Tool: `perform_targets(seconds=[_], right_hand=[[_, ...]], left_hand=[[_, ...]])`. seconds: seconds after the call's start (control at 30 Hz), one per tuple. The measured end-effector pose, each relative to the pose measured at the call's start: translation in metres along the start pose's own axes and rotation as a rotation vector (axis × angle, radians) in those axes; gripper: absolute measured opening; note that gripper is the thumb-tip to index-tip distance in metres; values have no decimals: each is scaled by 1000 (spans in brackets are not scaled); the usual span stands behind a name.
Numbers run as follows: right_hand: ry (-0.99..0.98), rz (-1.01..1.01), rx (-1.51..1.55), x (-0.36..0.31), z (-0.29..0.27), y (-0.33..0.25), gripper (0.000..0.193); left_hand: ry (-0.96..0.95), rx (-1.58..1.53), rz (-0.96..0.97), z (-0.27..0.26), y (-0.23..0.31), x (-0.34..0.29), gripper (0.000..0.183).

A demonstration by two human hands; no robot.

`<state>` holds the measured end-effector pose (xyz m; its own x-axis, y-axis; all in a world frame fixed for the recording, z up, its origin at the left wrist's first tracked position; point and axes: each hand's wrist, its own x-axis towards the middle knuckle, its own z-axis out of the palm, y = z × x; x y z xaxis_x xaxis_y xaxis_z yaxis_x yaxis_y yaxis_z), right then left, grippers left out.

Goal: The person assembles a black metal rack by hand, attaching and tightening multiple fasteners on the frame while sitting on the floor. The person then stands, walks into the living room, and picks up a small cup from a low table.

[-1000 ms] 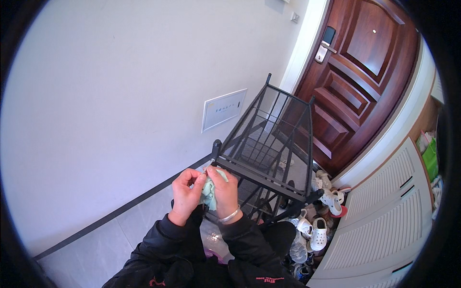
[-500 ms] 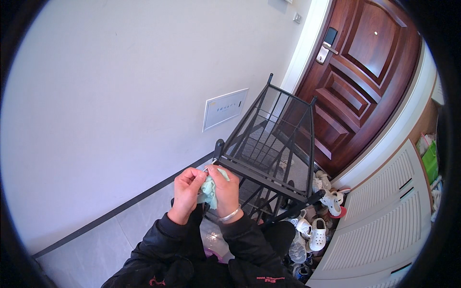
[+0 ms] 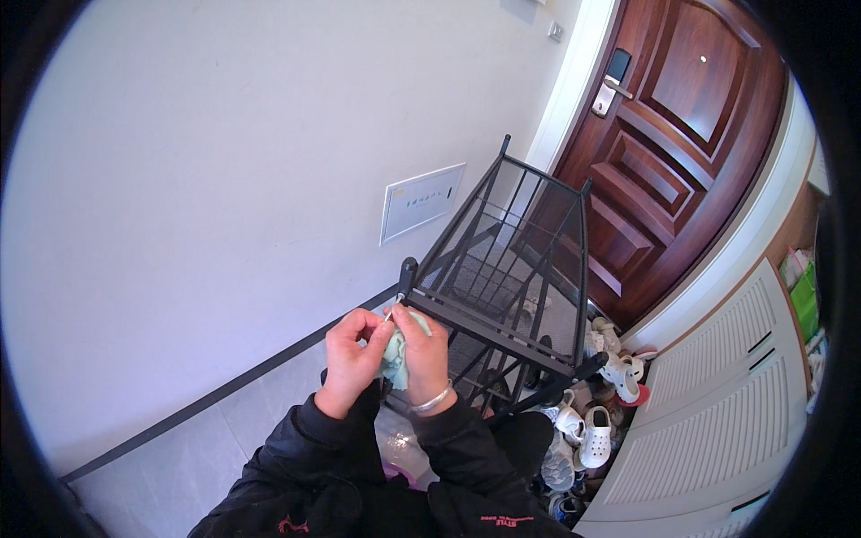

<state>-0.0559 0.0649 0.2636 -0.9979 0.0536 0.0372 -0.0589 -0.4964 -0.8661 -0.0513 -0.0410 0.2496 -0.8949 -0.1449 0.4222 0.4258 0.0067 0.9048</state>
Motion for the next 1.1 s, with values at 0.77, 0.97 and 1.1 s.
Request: perform_targets(seconds=[0.77, 0.97, 1.1], right_hand=[[-2, -17, 69, 3, 2, 5, 20], [3, -24, 80, 0, 4, 1, 20], [-27, 35, 131, -3, 3, -3, 23]], left_hand=[[-133, 597, 502, -7, 24, 20, 5], [-199, 770, 693, -11, 31, 27, 7], [-295, 860, 820, -17, 37, 36, 8]])
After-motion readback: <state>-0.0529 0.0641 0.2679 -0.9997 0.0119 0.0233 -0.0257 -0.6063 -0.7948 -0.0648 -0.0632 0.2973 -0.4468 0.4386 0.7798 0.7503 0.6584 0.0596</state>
